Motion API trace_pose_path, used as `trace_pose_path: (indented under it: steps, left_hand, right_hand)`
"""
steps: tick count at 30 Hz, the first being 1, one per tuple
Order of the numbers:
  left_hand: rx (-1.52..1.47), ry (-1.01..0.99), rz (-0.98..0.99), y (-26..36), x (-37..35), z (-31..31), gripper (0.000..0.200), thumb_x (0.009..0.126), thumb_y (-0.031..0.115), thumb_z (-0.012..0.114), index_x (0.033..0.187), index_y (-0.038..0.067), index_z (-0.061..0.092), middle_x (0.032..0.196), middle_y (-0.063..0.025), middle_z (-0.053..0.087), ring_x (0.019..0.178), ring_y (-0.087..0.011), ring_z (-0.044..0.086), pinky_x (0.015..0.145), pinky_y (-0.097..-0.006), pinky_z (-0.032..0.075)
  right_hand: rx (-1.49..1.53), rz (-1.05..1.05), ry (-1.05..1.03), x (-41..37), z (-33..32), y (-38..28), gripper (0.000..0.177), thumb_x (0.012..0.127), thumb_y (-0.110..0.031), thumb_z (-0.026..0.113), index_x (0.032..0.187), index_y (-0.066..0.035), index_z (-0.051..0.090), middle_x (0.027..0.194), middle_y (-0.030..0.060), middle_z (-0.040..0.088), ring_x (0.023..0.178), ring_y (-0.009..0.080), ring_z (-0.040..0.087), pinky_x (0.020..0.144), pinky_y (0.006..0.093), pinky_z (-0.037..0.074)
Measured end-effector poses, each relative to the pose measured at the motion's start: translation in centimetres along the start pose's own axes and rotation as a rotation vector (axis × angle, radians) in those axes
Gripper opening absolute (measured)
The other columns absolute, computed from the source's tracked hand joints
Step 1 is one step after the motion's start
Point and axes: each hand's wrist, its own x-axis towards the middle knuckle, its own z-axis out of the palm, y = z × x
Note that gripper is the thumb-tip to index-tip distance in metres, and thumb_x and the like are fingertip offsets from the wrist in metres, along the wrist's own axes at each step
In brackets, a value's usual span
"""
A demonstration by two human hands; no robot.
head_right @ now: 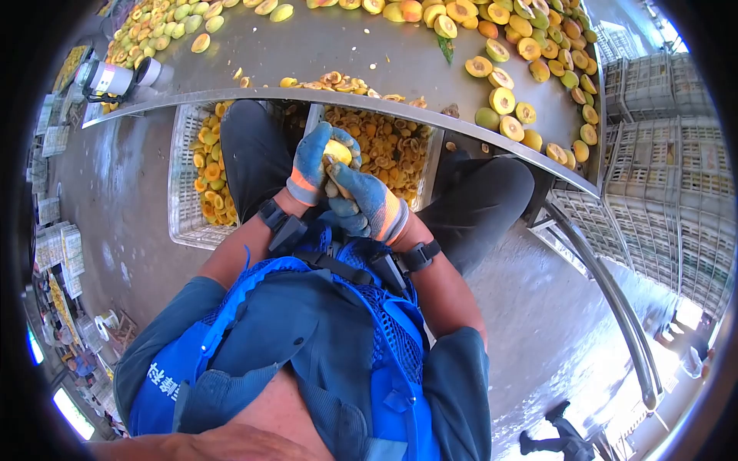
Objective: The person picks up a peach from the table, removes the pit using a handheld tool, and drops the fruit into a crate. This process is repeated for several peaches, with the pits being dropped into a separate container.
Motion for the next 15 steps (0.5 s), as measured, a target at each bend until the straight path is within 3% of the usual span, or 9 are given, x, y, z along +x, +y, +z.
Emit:
trace_pose_path:
  steps: [4,10,15]
  left_hand:
    - [0.067,0.019,0.052,-0.1,0.0,0.0,0.049,0.106,0.046,0.048,0.096,0.002,0.066,0.084,-0.012,0.069,0.073,-0.0208,0.068,0.071,-0.0336,0.057]
    - [0.27,0.041,-0.059,1.8,0.2,0.6,0.054,0.105,0.049,0.05,0.091,0.002,0.071,0.084,-0.0089,0.071,0.076,-0.0179,0.069,0.073,-0.0315,0.056]
    - [0.304,0.053,-0.159,0.6,0.5,-0.8,0.055,0.105,0.05,0.051,0.09,0.002,0.072,0.084,-0.0082,0.071,0.076,-0.0168,0.069,0.074,-0.0304,0.055]
  right_hand:
    - [0.092,0.034,-0.061,0.0,0.0,-0.3,0.043,0.106,-0.05,0.05,0.089,-0.011,0.057,0.059,-0.0063,0.042,0.043,0.0056,0.034,0.039,0.022,0.025]
    - [-0.435,-0.107,0.222,0.3,-0.6,0.0,0.044,0.107,-0.048,0.048,0.092,-0.009,0.062,0.063,-0.0051,0.049,0.046,0.0066,0.04,0.042,0.0225,0.028]
    - [-0.674,-0.145,0.253,0.7,-2.0,0.8,0.045,0.107,-0.049,0.048,0.095,-0.009,0.064,0.066,-0.0057,0.05,0.052,0.0036,0.042,0.046,0.0203,0.029]
